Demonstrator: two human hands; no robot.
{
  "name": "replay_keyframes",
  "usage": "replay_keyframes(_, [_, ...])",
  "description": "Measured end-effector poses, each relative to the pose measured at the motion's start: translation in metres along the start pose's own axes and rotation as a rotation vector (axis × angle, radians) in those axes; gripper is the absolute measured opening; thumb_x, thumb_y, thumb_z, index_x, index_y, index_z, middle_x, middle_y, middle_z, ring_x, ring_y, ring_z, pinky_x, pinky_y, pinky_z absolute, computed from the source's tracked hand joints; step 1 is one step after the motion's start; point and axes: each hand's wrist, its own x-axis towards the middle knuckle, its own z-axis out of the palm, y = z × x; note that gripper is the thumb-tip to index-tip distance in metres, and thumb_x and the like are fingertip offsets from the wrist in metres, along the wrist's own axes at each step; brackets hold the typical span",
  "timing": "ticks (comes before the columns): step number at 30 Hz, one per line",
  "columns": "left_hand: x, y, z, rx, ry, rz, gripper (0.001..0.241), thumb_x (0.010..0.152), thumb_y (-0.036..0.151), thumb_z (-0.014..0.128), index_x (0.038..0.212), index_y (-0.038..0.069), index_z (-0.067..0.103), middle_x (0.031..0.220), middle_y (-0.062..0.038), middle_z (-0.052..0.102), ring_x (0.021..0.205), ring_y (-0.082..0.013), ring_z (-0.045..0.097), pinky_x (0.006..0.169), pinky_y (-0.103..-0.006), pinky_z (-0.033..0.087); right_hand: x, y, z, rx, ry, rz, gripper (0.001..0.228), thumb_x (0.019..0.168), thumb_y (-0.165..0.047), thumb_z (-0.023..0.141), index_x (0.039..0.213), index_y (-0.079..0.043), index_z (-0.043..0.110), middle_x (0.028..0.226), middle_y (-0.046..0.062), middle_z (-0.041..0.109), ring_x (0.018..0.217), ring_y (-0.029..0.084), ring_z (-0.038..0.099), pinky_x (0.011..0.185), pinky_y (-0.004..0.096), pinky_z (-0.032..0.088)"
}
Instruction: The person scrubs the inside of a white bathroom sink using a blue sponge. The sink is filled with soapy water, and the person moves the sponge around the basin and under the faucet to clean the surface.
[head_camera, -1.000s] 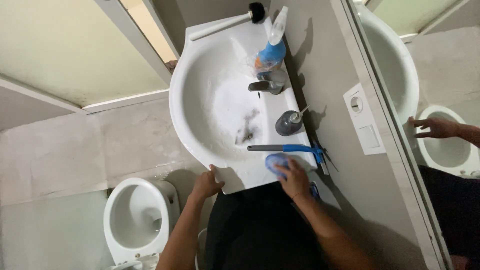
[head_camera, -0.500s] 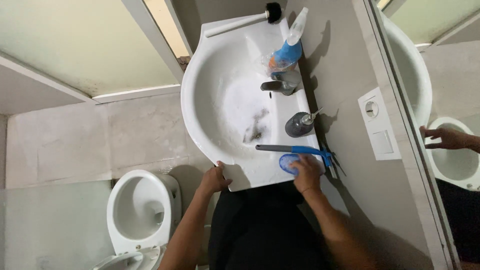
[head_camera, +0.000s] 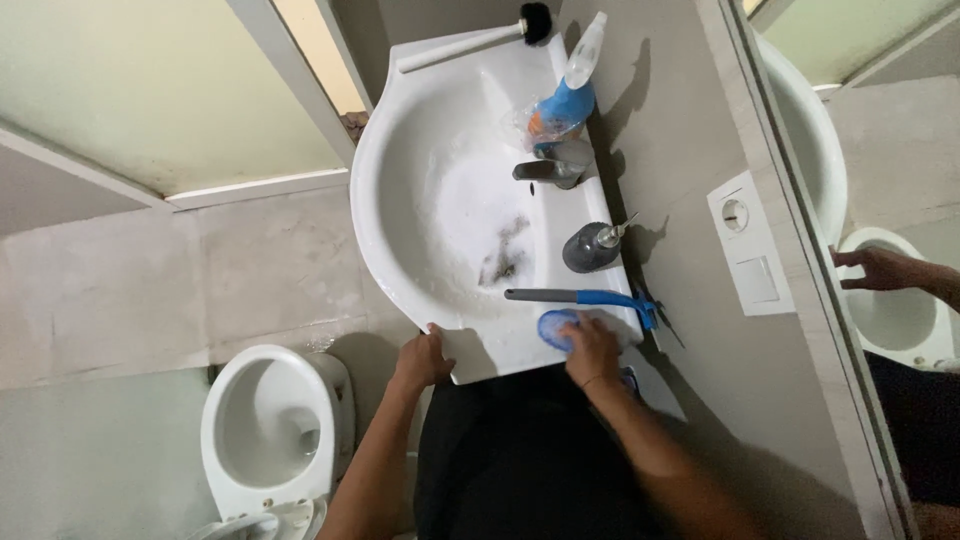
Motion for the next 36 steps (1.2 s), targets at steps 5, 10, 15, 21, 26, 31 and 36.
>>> replay_keyframes(5, [-0.008, -0.002, -0.005, -0.050, 0.006, 0.033, 0.091, 0.084, 0.038, 0.071, 0.148, -0.016, 0.035, 0.107, -0.027, 0.070, 0.105, -0.0420, 0.070, 0.087, -0.0515, 0.058, -0.016, -0.043, -0.052, 0.106, -0.045, -0.320, 0.035, 0.066, -0.013, 0.085, 0.095, -0.027, 0.072, 0.138, 0.005, 0.064, 0.128, 0.034, 0.060, 0.095, 0.055, 0.054])
replay_keyframes(10, [-0.016, 0.006, -0.010, 0.047, 0.003, 0.046, 0.093, 0.085, 0.037, 0.074, 0.149, -0.015, 0.031, 0.111, -0.027, 0.070, 0.109, -0.0412, 0.068, 0.089, -0.0525, 0.057, -0.005, 0.013, -0.049, 0.073, 0.056, -0.119, 0.033, 0.068, -0.016, 0.084, 0.096, -0.027, 0.070, 0.135, 0.006, 0.065, 0.126, 0.034, 0.061, 0.100, 0.054, 0.052])
replay_keyframes(15, [-0.011, 0.000, -0.005, 0.045, 0.000, 0.047, 0.097, 0.082, 0.039, 0.075, 0.149, -0.015, 0.031, 0.101, -0.022, 0.072, 0.102, -0.0390, 0.071, 0.085, -0.0511, 0.059, -0.011, -0.005, -0.041, 0.049, 0.231, -0.189, 0.039, 0.060, -0.014, 0.087, 0.092, -0.029, 0.070, 0.126, 0.008, 0.067, 0.119, 0.037, 0.064, 0.094, 0.056, 0.053])
replay_keyframes(21, [-0.015, 0.001, -0.008, -0.018, -0.027, 0.060, 0.095, 0.083, 0.035, 0.076, 0.149, -0.015, 0.030, 0.103, -0.024, 0.071, 0.103, -0.0421, 0.071, 0.085, -0.0538, 0.058, -0.019, -0.003, -0.053, 0.135, -0.072, -0.231, 0.038, 0.071, -0.029, 0.087, 0.107, -0.033, 0.076, 0.145, 0.009, 0.060, 0.134, 0.034, 0.056, 0.106, 0.050, 0.051])
replay_keyframes(26, [-0.019, 0.001, -0.015, -0.054, -0.015, 0.040, 0.089, 0.083, 0.031, 0.070, 0.151, -0.013, 0.032, 0.097, -0.021, 0.071, 0.099, -0.0404, 0.071, 0.083, -0.0503, 0.059, -0.012, 0.033, -0.051, 0.076, 0.021, -0.064, 0.036, 0.072, -0.024, 0.086, 0.105, -0.030, 0.075, 0.144, 0.009, 0.061, 0.137, 0.034, 0.056, 0.112, 0.047, 0.048])
replay_keyframes(31, [-0.011, -0.005, -0.009, -0.031, -0.021, 0.066, 0.090, 0.085, 0.034, 0.073, 0.150, -0.011, 0.031, 0.104, -0.025, 0.071, 0.104, -0.0431, 0.070, 0.087, -0.0538, 0.058, -0.014, -0.022, -0.035, 0.161, -0.007, -0.261, 0.038, 0.067, -0.017, 0.088, 0.101, -0.027, 0.075, 0.136, 0.012, 0.064, 0.130, 0.038, 0.059, 0.107, 0.051, 0.049])
replay_keyframes(36, [-0.007, -0.007, -0.001, 0.029, -0.024, 0.030, 0.096, 0.083, 0.042, 0.075, 0.152, -0.008, 0.031, 0.104, -0.023, 0.072, 0.103, -0.0394, 0.071, 0.088, -0.0494, 0.059, -0.007, -0.033, -0.029, 0.191, -0.128, -0.428, 0.038, 0.066, -0.014, 0.088, 0.099, -0.027, 0.077, 0.148, 0.006, 0.057, 0.141, 0.034, 0.050, 0.114, 0.054, 0.040])
